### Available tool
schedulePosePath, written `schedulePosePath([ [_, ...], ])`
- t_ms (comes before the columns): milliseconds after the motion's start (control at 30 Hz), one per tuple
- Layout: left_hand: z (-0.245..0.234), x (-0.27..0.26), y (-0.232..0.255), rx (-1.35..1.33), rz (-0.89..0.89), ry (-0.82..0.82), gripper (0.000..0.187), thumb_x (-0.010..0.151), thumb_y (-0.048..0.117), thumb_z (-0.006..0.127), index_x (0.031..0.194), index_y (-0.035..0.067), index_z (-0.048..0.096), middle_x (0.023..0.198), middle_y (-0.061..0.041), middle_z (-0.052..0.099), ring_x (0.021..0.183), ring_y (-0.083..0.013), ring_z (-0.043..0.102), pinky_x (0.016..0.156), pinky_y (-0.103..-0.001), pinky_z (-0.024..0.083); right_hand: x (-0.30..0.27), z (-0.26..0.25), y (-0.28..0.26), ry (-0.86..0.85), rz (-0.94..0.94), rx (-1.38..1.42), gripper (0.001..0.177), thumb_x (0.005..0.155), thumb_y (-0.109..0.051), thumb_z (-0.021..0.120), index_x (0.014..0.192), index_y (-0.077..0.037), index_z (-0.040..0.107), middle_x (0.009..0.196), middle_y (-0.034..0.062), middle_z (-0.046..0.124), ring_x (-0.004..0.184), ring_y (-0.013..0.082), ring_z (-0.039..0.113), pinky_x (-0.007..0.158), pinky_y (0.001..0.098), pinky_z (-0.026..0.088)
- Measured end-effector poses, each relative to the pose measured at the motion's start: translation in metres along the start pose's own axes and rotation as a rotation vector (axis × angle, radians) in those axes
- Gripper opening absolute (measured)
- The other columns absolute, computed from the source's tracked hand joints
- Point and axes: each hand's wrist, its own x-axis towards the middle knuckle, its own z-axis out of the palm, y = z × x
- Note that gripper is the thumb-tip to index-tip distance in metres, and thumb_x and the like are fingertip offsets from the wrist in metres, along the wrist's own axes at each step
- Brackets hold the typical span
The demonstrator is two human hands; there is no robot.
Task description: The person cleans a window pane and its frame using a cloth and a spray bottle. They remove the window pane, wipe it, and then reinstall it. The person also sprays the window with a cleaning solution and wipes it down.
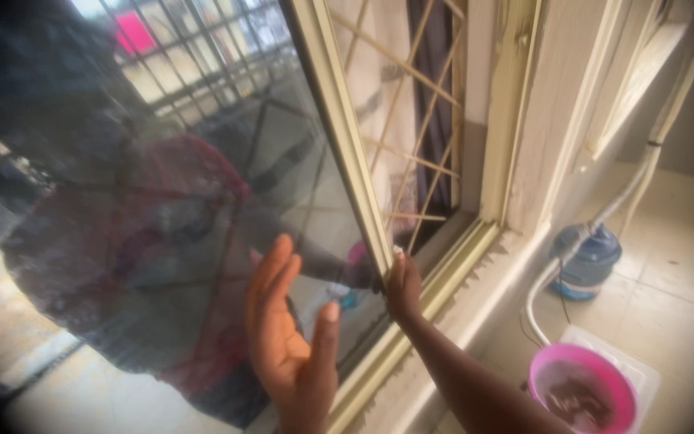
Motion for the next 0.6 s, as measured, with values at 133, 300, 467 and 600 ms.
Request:
schedulePosePath([
  [133,-0.015,-0.017,0.003,-0.074,-0.077,0.063,0.048,0.096,0.002,0.065,0.143,-0.002,0.052,0.158,-0.020,0.046,0.156,-0.0340,0.043,0.136,-0.050,0.031,-0.009,-0.011,0.037,0.210,-0.303,-0.200,0.057,0.113,-0.047,0.036,0.091,-0.002,0.064,0.071,0.0043,0.055,0.062,0.0175,0.053,0.054,0.0314,0.046],
  [300,-0.035,-0.024,0.002,-0.053,-0.058,0.075,0.047,0.098,0.000,0.062,0.143,-0.005,0.050,0.157,-0.023,0.043,0.154,-0.0361,0.044,0.135,-0.050,0.035,0.019,0.031,-0.075,0.115,0.112,0.059,0.058,0.107,-0.053,0.034,0.073,-0.009,0.052,0.060,0.0020,0.047,0.047,0.0126,0.041,0.037,0.0299,0.034],
  [467,-0.042,-0.021,0.011,-0.056,-0.021,0.082,0.047,0.098,-0.001,0.061,0.143,-0.006,0.050,0.159,-0.022,0.042,0.154,-0.0363,0.044,0.134,-0.050,0.036,0.076,0.078,-0.242,-0.015,-0.472,0.022,0.075,0.112,-0.063,0.027,0.119,0.000,0.065,0.088,-0.0083,0.048,0.081,0.0083,0.045,0.067,0.0269,0.038],
  [600,-0.046,-0.020,0.019,-0.051,-0.059,0.091,0.046,0.097,-0.001,0.063,0.142,-0.005,0.052,0.159,-0.022,0.043,0.154,-0.0362,0.045,0.134,-0.050,0.036,0.074,0.086,-0.282,-0.140,-0.470,0.052,0.056,0.110,-0.055,0.029,0.085,-0.011,0.052,0.062,-0.0036,0.038,0.053,0.0121,0.037,0.045,0.0293,0.036],
])
